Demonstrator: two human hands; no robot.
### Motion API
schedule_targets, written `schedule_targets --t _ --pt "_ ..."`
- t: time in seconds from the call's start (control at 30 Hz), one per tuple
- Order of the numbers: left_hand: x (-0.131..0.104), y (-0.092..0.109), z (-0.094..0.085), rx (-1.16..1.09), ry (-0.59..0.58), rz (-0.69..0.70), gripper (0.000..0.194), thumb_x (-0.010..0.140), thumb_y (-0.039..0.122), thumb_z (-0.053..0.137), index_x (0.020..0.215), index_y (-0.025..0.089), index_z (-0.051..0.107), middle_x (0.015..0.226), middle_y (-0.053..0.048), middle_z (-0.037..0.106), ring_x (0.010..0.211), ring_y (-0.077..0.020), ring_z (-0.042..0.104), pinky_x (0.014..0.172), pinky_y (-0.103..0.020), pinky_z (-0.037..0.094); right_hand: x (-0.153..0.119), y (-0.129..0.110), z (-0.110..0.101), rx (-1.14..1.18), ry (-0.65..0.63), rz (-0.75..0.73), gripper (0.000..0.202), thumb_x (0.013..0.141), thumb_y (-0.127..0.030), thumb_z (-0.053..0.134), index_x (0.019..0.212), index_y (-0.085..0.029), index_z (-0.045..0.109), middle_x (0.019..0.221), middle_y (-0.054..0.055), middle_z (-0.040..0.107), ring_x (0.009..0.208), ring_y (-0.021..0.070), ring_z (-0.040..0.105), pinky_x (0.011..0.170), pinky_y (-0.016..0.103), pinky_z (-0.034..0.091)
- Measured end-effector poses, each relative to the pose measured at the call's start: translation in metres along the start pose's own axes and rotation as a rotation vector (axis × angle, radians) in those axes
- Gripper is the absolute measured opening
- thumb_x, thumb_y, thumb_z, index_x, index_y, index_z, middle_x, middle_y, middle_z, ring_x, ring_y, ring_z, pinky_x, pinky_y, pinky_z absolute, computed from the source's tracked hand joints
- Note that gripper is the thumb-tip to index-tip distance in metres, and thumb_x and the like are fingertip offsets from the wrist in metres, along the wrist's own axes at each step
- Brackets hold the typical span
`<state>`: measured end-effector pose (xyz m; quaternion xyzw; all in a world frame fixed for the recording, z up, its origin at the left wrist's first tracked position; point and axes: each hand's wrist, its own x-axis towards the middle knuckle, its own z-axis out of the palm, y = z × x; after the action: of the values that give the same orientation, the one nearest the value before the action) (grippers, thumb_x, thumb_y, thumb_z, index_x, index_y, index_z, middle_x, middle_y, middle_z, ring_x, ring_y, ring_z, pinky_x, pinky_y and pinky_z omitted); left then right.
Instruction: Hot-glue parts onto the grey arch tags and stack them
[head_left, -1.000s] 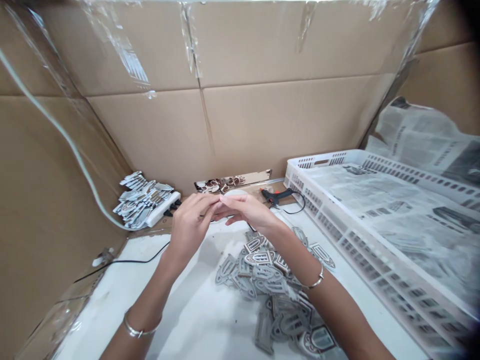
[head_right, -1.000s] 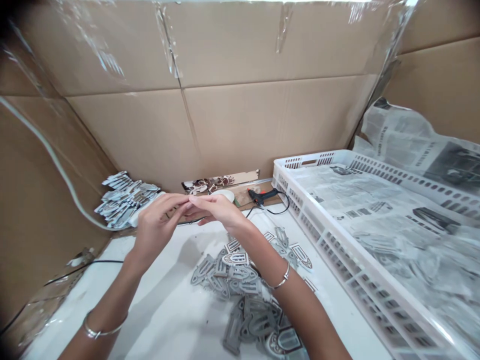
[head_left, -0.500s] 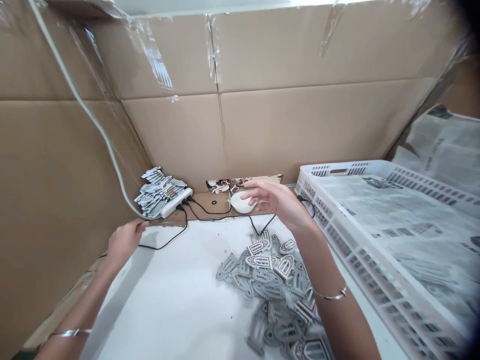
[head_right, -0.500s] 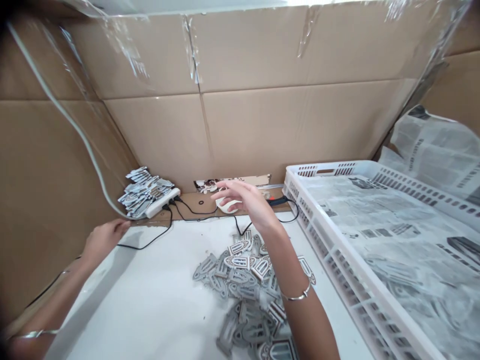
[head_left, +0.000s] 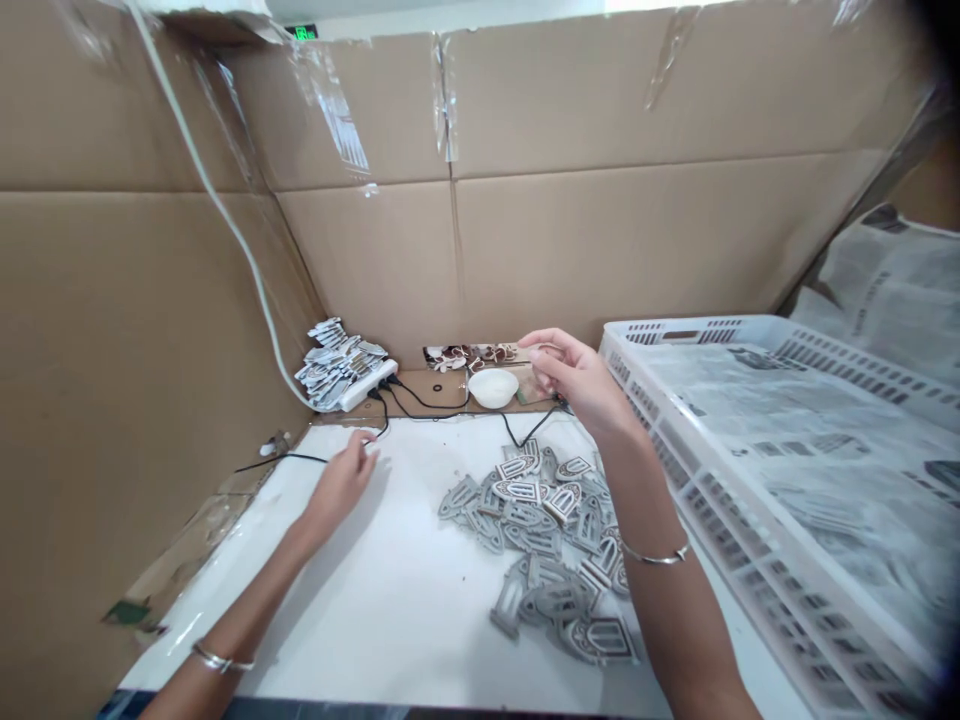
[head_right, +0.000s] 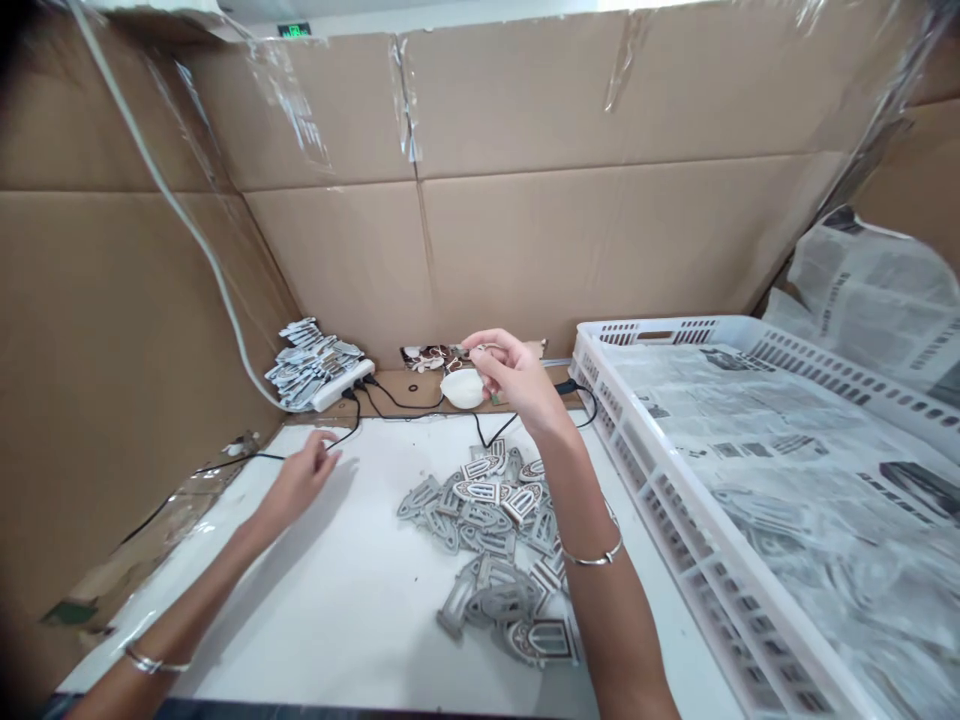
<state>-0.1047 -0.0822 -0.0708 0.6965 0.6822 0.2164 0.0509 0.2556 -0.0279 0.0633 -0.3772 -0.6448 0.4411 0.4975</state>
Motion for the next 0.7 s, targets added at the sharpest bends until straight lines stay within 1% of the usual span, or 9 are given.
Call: schedule_targets --t 0.07,0.1,0.17,0.23,0.27,0.33,0.43,0.57,0.7 --pt "-0.002 0.013 0.011 -0.050 -0.021 0.122 0.034 0.097 0.033 0.038 0.125 0.018 0.050 0.087 -0.003 0.062 0.076 -0.0190 0.063 0.075 -0.029 0.049 -0.006 0.002 0.001 -0.006 -0.038 0.034 0.022 0.085 -0.040 0.062 0.100 -0.025 0.065 0.059 -0.004 0.045 0.055 0.0115 0.041 0.057 0.029 0.042" --pt "0.001 0.014 0.012 -0.012 -0.025 0.125 0.033 0.096 0.030 0.039 0.125 0.018 0.051 0.096 -0.005 0.063 0.083 -0.0189 0.064 0.081 -0.029 0.050 -0.009 0.003 0.000 -0.009 -0.061 0.056 0.021 0.084 -0.040 0.062 0.098 -0.024 0.065 0.057 -0.005 0.044 0.055 0.0116 0.040 0.057 0.029 0.042" --pt "0.015 0.004 0.007 0.140 -0.020 -0.009 0.031 0.096 0.023 0.038 0.120 0.017 0.057 0.112 -0.011 0.063 0.098 -0.0211 0.064 0.090 -0.031 0.049 -0.016 0.004 -0.003 -0.027 -0.088 0.086 0.022 0.082 -0.040 0.064 0.095 -0.023 0.065 0.056 -0.005 0.045 0.055 0.0117 0.042 0.057 0.029 0.041" --pt "0.033 -0.016 -0.003 0.308 -0.015 -0.231 0.036 0.095 0.016 0.035 0.120 0.012 0.060 0.121 -0.019 0.061 0.107 -0.0290 0.063 0.090 -0.039 0.049 -0.022 0.001 -0.007 -0.047 -0.072 0.092 0.023 0.081 -0.041 0.064 0.095 -0.022 0.065 0.056 -0.004 0.047 0.055 0.0118 0.043 0.056 0.029 0.040" --pt "0.043 -0.027 -0.009 0.346 -0.011 -0.299 0.038 0.093 0.012 0.034 0.119 0.006 0.061 0.122 -0.025 0.060 0.108 -0.0345 0.063 0.088 -0.044 0.049 -0.024 -0.001 -0.008 -0.050 -0.056 0.092 0.024 0.081 -0.041 0.063 0.095 -0.022 0.065 0.056 -0.004 0.047 0.054 0.0118 0.043 0.056 0.029 0.039" --pt "0.058 -0.046 -0.016 0.394 -0.015 -0.375 0.039 0.088 0.005 0.036 0.116 -0.001 0.062 0.120 -0.033 0.058 0.111 -0.0411 0.060 0.084 -0.048 0.049 -0.027 -0.006 -0.009 -0.041 -0.031 0.087 0.024 0.081 -0.042 0.063 0.095 -0.023 0.064 0.056 -0.004 0.047 0.054 0.0117 0.042 0.055 0.029 0.038" --pt "0.072 -0.063 -0.015 0.435 -0.038 -0.399 0.036 0.083 0.002 0.040 0.109 -0.004 0.065 0.115 -0.033 0.060 0.111 -0.0405 0.060 0.084 -0.045 0.048 -0.030 -0.014 -0.005 -0.031 -0.040 0.055 0.022 0.082 -0.042 0.063 0.094 -0.023 0.065 0.055 -0.004 0.047 0.054 0.0120 0.043 0.055 0.029 0.037" --pt "0.074 -0.069 -0.008 0.464 -0.050 -0.376 0.027 0.082 0.006 0.046 0.095 0.000 0.069 0.104 -0.030 0.063 0.106 -0.0373 0.061 0.084 -0.043 0.046 -0.033 -0.018 0.000 -0.048 -0.107 0.021 0.021 0.085 -0.043 0.061 0.095 -0.025 0.067 0.060 -0.003 0.052 0.057 0.0129 0.048 0.057 0.030 0.040" --pt "0.072 -0.067 -0.008 0.465 -0.022 -0.341 0.024 0.083 0.010 0.047 0.085 0.002 0.069 0.101 -0.030 0.065 0.103 -0.0371 0.062 0.085 -0.043 0.043 -0.032 -0.015 -0.003 -0.065 -0.138 0.021 0.024 0.087 -0.045 0.061 0.095 -0.024 0.068 0.062 -0.002 0.054 0.060 0.0129 0.050 0.058 0.029 0.041"
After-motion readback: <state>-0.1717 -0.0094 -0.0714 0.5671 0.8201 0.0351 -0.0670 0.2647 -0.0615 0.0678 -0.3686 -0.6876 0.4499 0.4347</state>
